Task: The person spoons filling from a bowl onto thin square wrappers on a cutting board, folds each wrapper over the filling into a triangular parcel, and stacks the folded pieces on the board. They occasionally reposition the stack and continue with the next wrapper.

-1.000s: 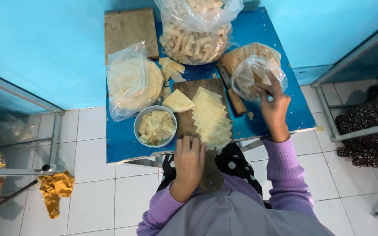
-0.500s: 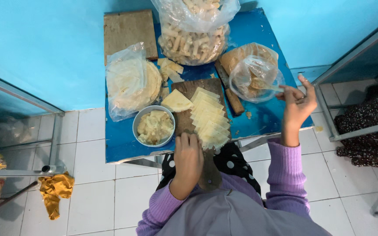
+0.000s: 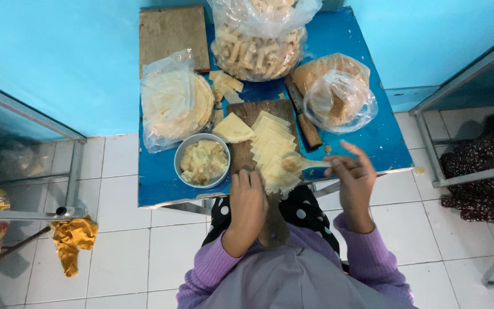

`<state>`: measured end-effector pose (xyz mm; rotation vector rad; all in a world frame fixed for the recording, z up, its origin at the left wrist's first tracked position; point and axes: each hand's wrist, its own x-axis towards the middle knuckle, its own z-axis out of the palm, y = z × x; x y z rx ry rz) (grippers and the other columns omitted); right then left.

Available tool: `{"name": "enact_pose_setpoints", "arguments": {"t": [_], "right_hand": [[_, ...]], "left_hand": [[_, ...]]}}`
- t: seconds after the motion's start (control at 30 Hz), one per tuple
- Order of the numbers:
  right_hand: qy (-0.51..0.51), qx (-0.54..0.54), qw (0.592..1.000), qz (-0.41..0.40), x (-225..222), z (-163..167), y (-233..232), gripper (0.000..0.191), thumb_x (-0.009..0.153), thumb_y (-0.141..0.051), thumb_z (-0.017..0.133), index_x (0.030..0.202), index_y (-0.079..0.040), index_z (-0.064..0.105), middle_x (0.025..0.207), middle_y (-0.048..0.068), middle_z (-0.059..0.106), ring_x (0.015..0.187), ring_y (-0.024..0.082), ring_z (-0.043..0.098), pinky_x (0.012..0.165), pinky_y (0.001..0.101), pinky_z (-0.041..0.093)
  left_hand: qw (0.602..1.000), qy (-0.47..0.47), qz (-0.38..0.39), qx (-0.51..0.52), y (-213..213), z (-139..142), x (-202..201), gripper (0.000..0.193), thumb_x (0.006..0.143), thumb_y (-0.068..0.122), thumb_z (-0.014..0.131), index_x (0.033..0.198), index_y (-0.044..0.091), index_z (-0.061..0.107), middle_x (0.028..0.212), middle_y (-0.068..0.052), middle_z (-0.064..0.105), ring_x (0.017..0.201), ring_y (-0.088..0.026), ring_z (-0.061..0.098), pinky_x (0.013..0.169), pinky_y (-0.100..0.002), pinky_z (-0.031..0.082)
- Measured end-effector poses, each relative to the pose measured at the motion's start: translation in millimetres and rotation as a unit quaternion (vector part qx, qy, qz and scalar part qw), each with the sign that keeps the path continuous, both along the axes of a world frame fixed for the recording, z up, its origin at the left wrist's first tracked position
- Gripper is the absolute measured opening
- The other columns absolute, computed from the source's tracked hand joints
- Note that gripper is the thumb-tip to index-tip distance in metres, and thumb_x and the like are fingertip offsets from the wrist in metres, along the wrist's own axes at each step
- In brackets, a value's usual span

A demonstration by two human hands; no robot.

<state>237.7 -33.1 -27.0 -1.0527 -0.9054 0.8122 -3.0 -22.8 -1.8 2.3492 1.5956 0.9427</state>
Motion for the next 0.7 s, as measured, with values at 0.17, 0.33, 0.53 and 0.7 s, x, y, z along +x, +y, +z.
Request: {"name": "enact_pose_setpoints", "arguments": {"t": [0.17, 0.33, 0.53, 0.7], "right_hand": [[-0.046, 0.008, 0.998, 0.044, -13.6, -13.9, -6.5, 0.040, 0.100, 0.011, 0.058, 0.139, 0.001, 0.052, 0.105, 0.022, 0.073, 0.079, 0.017, 0.067, 0.074, 0.0300, 0.058], [-0.145, 0.095, 0.984, 0.041, -14.2, -26.2, -13.4, 0.043, 0.101, 0.014, 0.056, 0.140, 0.001, 0.048, 0.107, 0.023, 0.073, 0.086, 0.019, 0.071, 0.077, 0.0314, 0.060], [-0.235, 0.155, 0.959, 0.014, -15.8, -28.6, -19.6, 0.039, 0.101, 0.016, 0.056, 0.136, 0.001, 0.047, 0.107, 0.024, 0.073, 0.092, 0.024, 0.075, 0.079, 0.0338, 0.064], [-0.232, 0.169, 0.958, 0.015, -16.5, -28.0, -19.4, 0.038, 0.102, 0.013, 0.056, 0.137, 0.001, 0.046, 0.108, 0.022, 0.074, 0.087, 0.021, 0.074, 0.079, 0.0331, 0.064]], "left_hand": [[0.995, -0.094, -0.039, -0.003, 3.0, 0.3, -2.6, 0.009, 0.096, 0.002, 0.061, 0.097, -0.002, 0.053, 0.093, -0.022, 0.060, 0.088, -0.041, 0.057, 0.077, -0.050, 0.046], [0.972, -0.214, -0.073, -0.067, 6.9, -0.8, -6.0, 0.019, 0.092, 0.002, 0.065, 0.106, -0.002, 0.053, 0.088, -0.020, 0.064, 0.080, -0.039, 0.066, 0.068, -0.046, 0.052], [0.949, -0.289, -0.076, -0.100, 8.3, -4.9, -4.5, 0.018, 0.094, 0.002, 0.066, 0.107, -0.001, 0.054, 0.087, -0.016, 0.066, 0.074, -0.029, 0.071, 0.064, -0.037, 0.056], [0.944, -0.306, -0.076, -0.094, 8.8, -5.6, -2.7, 0.016, 0.095, 0.001, 0.066, 0.104, -0.002, 0.053, 0.088, -0.016, 0.065, 0.072, -0.026, 0.069, 0.063, -0.035, 0.055]]}}
